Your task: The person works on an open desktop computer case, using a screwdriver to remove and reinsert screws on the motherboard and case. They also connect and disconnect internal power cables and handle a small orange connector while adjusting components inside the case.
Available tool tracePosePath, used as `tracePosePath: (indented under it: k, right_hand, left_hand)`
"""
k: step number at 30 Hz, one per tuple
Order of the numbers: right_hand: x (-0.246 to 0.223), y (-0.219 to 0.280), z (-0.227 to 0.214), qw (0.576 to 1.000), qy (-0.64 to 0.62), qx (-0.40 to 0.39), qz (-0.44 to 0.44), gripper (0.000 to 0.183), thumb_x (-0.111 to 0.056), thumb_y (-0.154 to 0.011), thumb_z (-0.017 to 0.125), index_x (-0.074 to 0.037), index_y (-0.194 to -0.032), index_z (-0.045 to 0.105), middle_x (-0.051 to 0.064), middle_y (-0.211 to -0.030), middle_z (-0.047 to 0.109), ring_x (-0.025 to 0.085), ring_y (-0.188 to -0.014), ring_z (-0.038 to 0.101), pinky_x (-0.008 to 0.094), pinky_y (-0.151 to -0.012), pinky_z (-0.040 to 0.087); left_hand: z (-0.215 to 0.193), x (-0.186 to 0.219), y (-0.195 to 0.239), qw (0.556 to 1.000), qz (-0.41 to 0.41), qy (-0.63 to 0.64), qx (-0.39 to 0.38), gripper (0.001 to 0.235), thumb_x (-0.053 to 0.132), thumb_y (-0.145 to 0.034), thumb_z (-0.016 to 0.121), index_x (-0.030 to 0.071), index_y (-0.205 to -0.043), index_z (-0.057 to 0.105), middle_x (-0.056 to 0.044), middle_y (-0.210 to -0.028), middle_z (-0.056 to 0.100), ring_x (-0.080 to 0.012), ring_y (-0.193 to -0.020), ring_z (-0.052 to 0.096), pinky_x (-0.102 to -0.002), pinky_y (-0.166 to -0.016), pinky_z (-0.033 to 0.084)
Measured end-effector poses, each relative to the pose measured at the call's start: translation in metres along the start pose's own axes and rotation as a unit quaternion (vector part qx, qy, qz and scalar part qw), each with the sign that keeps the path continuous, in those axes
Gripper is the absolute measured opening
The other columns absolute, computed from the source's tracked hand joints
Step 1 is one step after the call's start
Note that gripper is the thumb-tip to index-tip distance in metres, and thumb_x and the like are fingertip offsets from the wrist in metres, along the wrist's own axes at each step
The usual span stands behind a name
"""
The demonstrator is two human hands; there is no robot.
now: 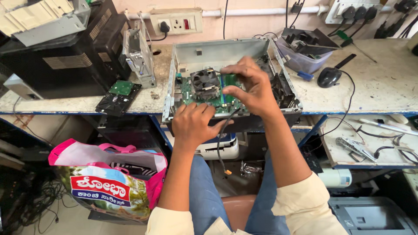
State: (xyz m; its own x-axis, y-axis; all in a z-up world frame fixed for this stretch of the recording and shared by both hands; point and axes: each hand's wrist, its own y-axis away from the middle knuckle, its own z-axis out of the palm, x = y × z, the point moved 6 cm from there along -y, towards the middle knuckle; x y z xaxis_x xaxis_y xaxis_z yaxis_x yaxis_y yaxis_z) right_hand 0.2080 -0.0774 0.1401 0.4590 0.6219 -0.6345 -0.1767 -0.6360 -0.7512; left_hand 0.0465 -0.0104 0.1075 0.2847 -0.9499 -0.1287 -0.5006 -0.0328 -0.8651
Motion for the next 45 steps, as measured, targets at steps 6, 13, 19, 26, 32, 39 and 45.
tracePosePath:
  k: [6, 13, 19, 26, 32, 39, 45]
  right_hand:
    - [-0.006, -0.003, 0.004, 0.998, -0.043, -0.034, 0.008, 0.038, -0.003, -0.101, 0.068, 0.001, -0.138, 0.062, 0.007, -0.13, 0.061, 0.017, -0.121, 0.06, 0.028, -0.104, 0.052]
    - [-0.014, -0.003, 0.002, 0.997, -0.037, -0.012, -0.066, 0.032, -0.007, -0.092, 0.076, 0.001, -0.122, 0.068, 0.005, -0.113, 0.061, 0.015, -0.107, 0.06, 0.027, -0.097, 0.052]
    - [-0.004, -0.003, -0.01, 0.996, 0.023, 0.076, -0.034, 0.028, -0.007, -0.093, 0.082, 0.003, -0.118, 0.074, 0.005, -0.101, 0.061, 0.014, -0.091, 0.057, 0.027, -0.082, 0.048]
    - [0.009, 0.002, 0.0, 0.984, -0.155, -0.038, 0.073, 0.03, -0.013, -0.103, 0.063, -0.002, -0.13, 0.068, 0.012, -0.114, 0.074, 0.02, -0.107, 0.072, 0.033, -0.099, 0.059]
    - [0.008, 0.008, -0.008, 0.994, -0.101, -0.028, -0.037, 0.028, -0.001, -0.096, 0.08, 0.0, -0.124, 0.074, 0.007, -0.103, 0.061, 0.014, -0.094, 0.055, 0.027, -0.08, 0.048]
    - [0.003, 0.002, 0.001, 0.995, -0.086, -0.04, -0.011, 0.034, -0.003, -0.101, 0.07, -0.002, -0.135, 0.065, 0.009, -0.129, 0.065, 0.017, -0.119, 0.064, 0.031, -0.107, 0.054]
    - [0.001, 0.001, 0.001, 0.996, -0.087, -0.017, -0.01, 0.03, -0.001, -0.098, 0.076, 0.001, -0.126, 0.067, 0.009, -0.121, 0.066, 0.017, -0.11, 0.067, 0.031, -0.096, 0.057]
  left_hand:
    - [-0.001, -0.002, -0.004, 1.0, -0.009, 0.008, 0.006, 0.054, 0.069, -0.075, 0.076, 0.016, -0.069, 0.068, -0.002, -0.068, 0.064, -0.0236, -0.067, 0.062, -0.038, -0.063, 0.046]
    - [0.0, -0.004, -0.003, 1.0, -0.009, 0.013, 0.0, 0.054, 0.069, -0.076, 0.077, 0.016, -0.069, 0.069, -0.002, -0.069, 0.064, -0.0235, -0.068, 0.063, -0.038, -0.063, 0.046]
    - [-0.001, -0.003, -0.004, 1.0, -0.008, 0.013, 0.008, 0.054, 0.069, -0.076, 0.076, 0.016, -0.07, 0.069, -0.001, -0.069, 0.065, -0.0232, -0.067, 0.063, -0.037, -0.063, 0.046]
    - [-0.001, -0.004, -0.004, 1.0, -0.008, 0.009, 0.012, 0.055, 0.07, -0.076, 0.077, 0.016, -0.07, 0.07, -0.001, -0.067, 0.064, -0.023, -0.066, 0.063, -0.037, -0.062, 0.046]
    - [0.0, -0.003, -0.003, 1.0, -0.008, 0.009, 0.01, 0.054, 0.07, -0.077, 0.077, 0.017, -0.071, 0.071, -0.001, -0.068, 0.064, -0.0224, -0.065, 0.063, -0.036, -0.062, 0.046]
    - [0.001, -0.004, -0.003, 1.0, -0.008, 0.01, 0.006, 0.054, 0.07, -0.076, 0.076, 0.017, -0.07, 0.07, -0.001, -0.068, 0.064, -0.0227, -0.067, 0.064, -0.037, -0.063, 0.046]
    - [0.002, -0.003, -0.002, 1.0, -0.008, 0.009, 0.002, 0.054, 0.069, -0.077, 0.077, 0.016, -0.069, 0.069, -0.001, -0.068, 0.064, -0.023, -0.066, 0.063, -0.037, -0.062, 0.047]
